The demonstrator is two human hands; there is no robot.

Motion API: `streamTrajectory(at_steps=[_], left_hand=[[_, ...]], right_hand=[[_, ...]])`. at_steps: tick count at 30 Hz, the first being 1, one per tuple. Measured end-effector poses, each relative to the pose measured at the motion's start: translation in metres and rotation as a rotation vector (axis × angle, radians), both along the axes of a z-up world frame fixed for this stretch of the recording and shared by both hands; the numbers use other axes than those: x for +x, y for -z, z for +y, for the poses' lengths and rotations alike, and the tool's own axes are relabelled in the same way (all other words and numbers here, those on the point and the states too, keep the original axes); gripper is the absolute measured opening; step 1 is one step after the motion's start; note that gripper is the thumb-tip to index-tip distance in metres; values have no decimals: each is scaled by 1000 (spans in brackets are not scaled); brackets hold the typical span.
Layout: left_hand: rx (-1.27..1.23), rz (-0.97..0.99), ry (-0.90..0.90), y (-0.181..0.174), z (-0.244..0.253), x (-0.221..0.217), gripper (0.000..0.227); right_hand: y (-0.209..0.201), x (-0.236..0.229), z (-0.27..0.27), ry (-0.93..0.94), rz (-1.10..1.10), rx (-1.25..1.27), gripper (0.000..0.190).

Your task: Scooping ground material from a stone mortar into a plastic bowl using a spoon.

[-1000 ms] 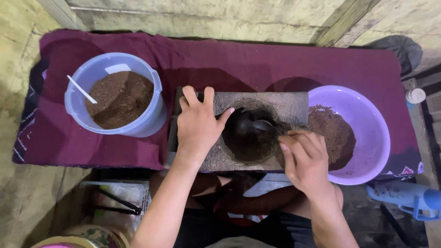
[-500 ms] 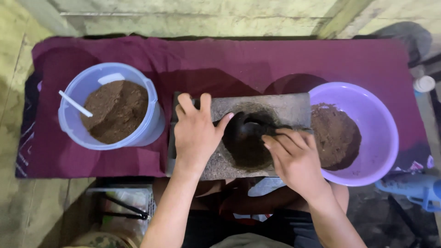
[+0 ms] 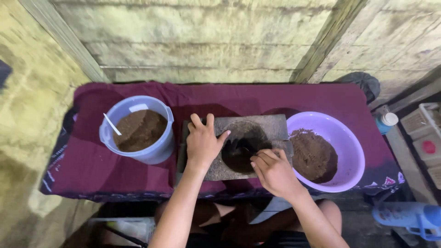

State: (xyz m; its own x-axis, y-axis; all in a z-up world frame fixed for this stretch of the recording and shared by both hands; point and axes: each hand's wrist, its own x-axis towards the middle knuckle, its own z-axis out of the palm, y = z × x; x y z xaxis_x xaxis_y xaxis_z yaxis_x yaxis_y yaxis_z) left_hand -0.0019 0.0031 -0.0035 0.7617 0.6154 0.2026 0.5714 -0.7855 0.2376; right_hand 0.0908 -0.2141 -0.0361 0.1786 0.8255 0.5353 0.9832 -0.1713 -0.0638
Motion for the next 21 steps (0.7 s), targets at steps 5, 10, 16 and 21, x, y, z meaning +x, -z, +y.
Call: streamTrajectory(at_steps=[5,10,16,21], left_hand=[[0,42,11,-6,-1,1,70],[-45,31,26,-10,-2,1,70],[-85,75,-12,-24,-13,0,70],[-67,67,-31,-23,-14,1,71]], right_hand=[[10,-9,-1,-54,52,76,16],[0,-14,-5,-111,209,167,18],[1,-8,-8,-174,391,266,21],[-5,-7,-10,-234,752,395,26]])
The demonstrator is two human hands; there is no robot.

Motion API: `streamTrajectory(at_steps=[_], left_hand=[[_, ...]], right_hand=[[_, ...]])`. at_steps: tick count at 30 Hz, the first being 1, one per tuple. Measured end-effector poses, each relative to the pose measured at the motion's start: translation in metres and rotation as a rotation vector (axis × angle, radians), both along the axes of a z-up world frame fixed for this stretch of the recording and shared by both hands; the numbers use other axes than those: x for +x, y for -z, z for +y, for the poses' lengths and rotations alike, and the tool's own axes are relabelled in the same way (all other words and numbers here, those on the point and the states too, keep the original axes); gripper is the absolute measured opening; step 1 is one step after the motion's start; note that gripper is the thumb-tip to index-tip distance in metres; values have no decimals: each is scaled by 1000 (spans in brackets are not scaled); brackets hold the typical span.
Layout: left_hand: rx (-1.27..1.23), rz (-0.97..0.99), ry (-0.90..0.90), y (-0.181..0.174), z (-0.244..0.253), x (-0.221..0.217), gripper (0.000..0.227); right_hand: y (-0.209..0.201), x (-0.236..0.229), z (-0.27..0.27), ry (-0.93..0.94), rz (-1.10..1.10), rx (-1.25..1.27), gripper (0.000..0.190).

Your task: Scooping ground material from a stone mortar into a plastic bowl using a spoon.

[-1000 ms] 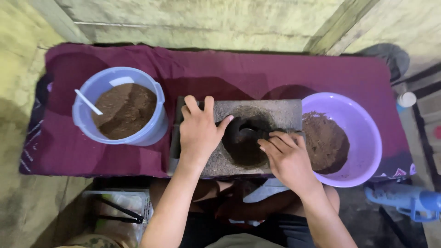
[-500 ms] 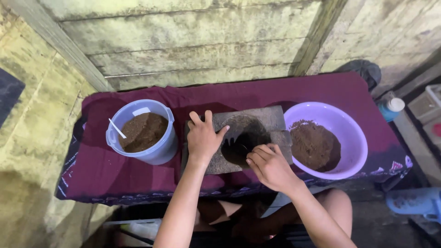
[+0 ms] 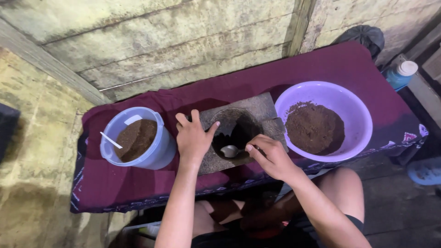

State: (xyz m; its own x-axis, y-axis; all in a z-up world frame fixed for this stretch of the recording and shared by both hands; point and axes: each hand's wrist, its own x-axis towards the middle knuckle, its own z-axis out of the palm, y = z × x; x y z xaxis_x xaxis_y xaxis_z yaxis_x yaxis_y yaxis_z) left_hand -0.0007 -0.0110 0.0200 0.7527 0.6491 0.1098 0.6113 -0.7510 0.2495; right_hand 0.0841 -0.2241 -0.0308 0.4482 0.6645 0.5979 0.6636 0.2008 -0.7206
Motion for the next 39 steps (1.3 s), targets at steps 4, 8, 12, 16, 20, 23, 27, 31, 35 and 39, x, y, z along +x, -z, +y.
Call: streamTrajectory(at_steps=[4,8,12,16,20,23,27,31,35,39], left_hand=[[0,15,-10,-1,0,2,73],[-14,15,-23,-2,1,6,72],[-21,30,-61,7,9,10,73],[16,47,-44,13,14,16,75],[50,79,-64,15,19,24,79],[22,117,-77,15,23,26,82],[-15,174,-78,17,33,34,84],[-42,220,-90,11,35,42,84],[-57,247,-92,5,33,48,87],[-58,257,-90,5,32,48,86]], right_hand=[[-11,7,-7,50,101,19,27],[-5,27,-28,108,306,100,30],[8,47,-56,392,408,340,35],[29,82,-92,584,381,523,34],[37,103,-118,820,98,246,21],[49,111,-122,857,-117,-5,8],[54,114,-121,870,-408,-219,5],[63,119,-132,809,-487,-217,8],[51,115,-132,808,-404,-139,9],[63,120,-136,784,-307,-63,15]])
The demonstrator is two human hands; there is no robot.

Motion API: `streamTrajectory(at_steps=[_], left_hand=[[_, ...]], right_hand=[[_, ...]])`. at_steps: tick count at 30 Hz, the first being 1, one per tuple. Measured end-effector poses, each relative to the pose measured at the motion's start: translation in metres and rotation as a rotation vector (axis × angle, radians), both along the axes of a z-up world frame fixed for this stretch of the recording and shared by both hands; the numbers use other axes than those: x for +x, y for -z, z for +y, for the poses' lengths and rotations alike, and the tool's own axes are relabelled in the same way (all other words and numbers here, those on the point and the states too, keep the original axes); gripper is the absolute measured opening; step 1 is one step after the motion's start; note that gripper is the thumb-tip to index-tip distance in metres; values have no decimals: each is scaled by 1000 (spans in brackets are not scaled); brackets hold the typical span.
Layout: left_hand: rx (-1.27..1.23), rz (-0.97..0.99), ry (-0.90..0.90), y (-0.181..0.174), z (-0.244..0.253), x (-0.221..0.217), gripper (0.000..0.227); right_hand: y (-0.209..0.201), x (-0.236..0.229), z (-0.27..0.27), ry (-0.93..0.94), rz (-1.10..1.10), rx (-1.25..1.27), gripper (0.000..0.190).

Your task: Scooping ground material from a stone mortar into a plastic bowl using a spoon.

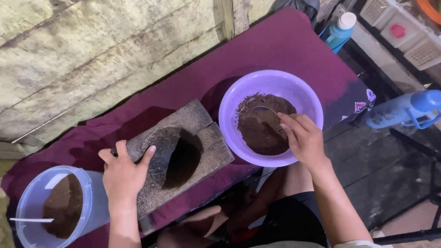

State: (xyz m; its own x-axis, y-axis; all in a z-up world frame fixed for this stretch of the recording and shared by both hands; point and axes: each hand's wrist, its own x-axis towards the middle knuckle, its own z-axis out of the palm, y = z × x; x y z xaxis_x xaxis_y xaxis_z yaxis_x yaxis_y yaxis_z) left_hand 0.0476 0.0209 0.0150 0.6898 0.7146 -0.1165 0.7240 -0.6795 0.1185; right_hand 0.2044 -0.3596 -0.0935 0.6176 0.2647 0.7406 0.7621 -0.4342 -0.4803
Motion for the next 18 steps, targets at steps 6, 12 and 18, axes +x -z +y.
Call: streamTrajectory(at_steps=[6,12,18], left_hand=[[11,12,-2,5,6,-1,87],[8,-32,10,-7,-5,-2,75],[243,-296,117,17,8,-11,70]], right_hand=[[3,5,-4,12,7,149,17],[-1,-7,-17,85,46,105,22],[20,-10,-31,152,66,52,23]])
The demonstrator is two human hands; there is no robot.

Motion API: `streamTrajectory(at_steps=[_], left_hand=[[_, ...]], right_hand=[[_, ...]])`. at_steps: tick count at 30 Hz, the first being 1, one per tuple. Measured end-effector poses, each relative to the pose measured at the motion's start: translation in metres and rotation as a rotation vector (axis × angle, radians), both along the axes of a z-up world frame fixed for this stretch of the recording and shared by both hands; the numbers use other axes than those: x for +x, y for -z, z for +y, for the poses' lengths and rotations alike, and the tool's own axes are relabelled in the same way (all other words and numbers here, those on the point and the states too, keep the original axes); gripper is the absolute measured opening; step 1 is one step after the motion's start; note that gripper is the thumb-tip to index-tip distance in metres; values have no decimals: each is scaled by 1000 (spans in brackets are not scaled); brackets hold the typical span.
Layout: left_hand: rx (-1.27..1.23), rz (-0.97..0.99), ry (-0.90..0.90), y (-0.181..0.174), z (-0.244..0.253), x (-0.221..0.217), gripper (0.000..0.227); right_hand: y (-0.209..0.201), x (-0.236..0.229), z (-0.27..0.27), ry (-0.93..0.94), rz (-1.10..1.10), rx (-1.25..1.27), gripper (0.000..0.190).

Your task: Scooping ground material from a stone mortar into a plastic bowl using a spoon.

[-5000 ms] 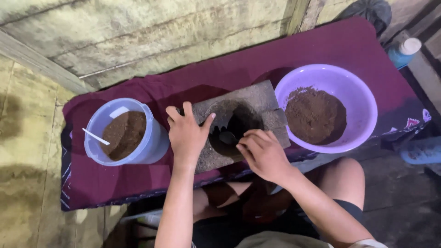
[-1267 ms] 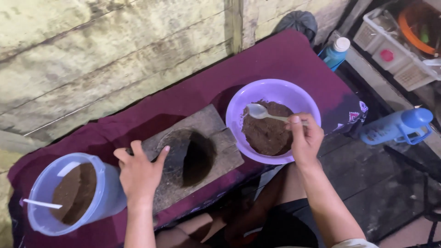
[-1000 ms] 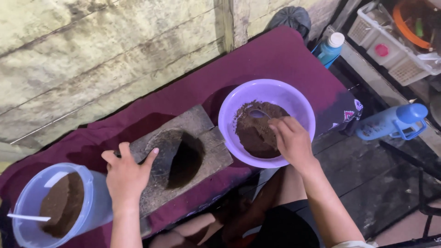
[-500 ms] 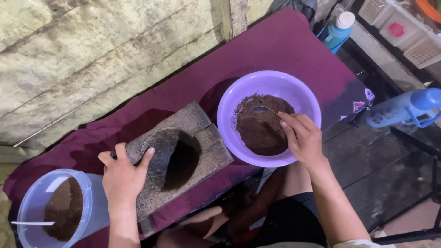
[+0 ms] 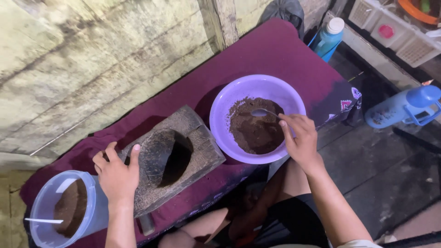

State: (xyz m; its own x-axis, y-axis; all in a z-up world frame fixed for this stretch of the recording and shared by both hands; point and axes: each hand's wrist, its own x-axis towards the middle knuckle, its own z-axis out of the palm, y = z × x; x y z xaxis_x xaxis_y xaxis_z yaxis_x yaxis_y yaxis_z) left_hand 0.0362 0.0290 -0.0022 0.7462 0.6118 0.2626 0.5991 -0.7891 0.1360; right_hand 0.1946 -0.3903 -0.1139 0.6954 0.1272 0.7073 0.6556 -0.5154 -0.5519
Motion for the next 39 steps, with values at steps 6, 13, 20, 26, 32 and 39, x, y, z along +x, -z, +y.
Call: streamTrajectory(at_steps=[6,13,20,26,32,39], left_hand=[[4,-313,348,3,-1,-15,20],[-31,-431,427,13,-46,-14,28],[-278,-138,212,15,-46,0,21],[-298,-114,91,10,-46,5,22],[-265,-164,196,21,-36,6,22],[-91,-200,165,38,-32,12,29]], right_hand=[[14,-5,-3,0,66,-1,23],[24,-5,-10,48,97,1,23],[20,-4,-13,10,163,37,25],[19,-2,-14,7,155,46,28],[21,-2,-20,-10,150,46,27],[9,-6,-28,-3,183,11,28]])
